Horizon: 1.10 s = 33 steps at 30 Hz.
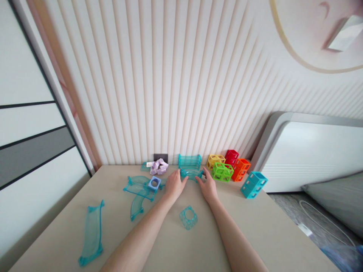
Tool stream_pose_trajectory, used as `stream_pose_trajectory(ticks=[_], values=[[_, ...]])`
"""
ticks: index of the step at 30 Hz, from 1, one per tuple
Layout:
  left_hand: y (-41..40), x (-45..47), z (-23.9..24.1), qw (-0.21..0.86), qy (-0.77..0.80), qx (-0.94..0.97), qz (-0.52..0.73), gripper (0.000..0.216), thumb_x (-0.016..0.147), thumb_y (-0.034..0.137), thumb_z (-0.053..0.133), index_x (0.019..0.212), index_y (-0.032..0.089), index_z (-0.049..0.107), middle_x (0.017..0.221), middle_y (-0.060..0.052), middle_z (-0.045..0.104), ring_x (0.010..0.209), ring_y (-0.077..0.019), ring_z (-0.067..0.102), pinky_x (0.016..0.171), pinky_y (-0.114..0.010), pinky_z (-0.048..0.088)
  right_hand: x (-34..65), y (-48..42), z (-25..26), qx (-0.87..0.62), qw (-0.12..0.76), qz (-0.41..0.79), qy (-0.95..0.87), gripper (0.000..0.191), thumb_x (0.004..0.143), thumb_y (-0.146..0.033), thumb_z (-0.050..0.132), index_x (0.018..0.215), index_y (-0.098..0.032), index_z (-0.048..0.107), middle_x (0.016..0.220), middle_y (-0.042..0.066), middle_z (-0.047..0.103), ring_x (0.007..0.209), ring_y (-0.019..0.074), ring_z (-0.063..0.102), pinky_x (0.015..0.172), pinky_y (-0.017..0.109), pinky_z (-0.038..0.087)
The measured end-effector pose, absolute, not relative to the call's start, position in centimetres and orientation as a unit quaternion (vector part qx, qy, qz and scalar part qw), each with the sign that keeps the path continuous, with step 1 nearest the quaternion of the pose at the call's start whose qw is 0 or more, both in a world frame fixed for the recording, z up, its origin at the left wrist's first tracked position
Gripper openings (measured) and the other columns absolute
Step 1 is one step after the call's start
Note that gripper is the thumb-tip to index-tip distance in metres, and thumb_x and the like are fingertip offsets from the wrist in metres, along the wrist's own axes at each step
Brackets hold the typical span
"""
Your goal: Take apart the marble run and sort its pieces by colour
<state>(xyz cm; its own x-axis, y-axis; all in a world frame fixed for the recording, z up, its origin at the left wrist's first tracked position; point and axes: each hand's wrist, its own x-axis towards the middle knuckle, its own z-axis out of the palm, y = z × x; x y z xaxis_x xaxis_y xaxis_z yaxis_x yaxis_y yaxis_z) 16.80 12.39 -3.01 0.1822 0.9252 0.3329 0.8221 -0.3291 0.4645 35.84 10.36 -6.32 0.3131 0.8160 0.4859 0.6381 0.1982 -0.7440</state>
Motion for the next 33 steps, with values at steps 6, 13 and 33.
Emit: stream_pose_trajectory(ticks=[6, 13, 33], values=[[12.4, 16.8, -3.0, 0.092, 0.573, 0.764, 0.284, 0.041, 0.095, 0.039, 0.059, 0.125, 0.011, 0.061, 0.118, -0.018, 0.072, 0.110, -0.0305, 0.070, 0.091, -0.038, 0.053, 36.0, 10.4, -6.7, -0.637, 0.504, 0.065, -0.580, 0.068, 0.084, -0.053, 0.065, 0.142, -0.019, 0.055, 0.118, 0.014, 0.074, 0.107, 0.0318, 0.070, 0.095, 0.048, 0.054], [12.5, 16.8, -3.1, 0.097, 0.572, 0.764, 0.282, 0.041, 0.095, 0.039, 0.060, 0.127, 0.014, 0.061, 0.117, -0.017, 0.073, 0.110, -0.0300, 0.070, 0.091, -0.038, 0.054, 36.0, 10.7, -7.0, -0.660, 0.468, 0.061, -0.584, 0.070, 0.083, -0.055, 0.064, 0.140, -0.016, 0.055, 0.113, 0.017, 0.076, 0.104, 0.0335, 0.073, 0.090, 0.047, 0.057], [12.0, 16.6, -1.5, 0.097, 0.598, 0.768, 0.209, 0.030, 0.091, 0.039, 0.066, 0.105, 0.013, 0.066, 0.103, -0.016, 0.074, 0.104, -0.0300, 0.069, 0.085, -0.035, 0.050, 36.0, 9.3, -5.8, -0.717, 0.323, 0.040, -0.617, 0.040, 0.089, -0.045, 0.062, 0.116, -0.016, 0.068, 0.113, 0.015, 0.072, 0.107, 0.0301, 0.067, 0.093, 0.037, 0.049]])
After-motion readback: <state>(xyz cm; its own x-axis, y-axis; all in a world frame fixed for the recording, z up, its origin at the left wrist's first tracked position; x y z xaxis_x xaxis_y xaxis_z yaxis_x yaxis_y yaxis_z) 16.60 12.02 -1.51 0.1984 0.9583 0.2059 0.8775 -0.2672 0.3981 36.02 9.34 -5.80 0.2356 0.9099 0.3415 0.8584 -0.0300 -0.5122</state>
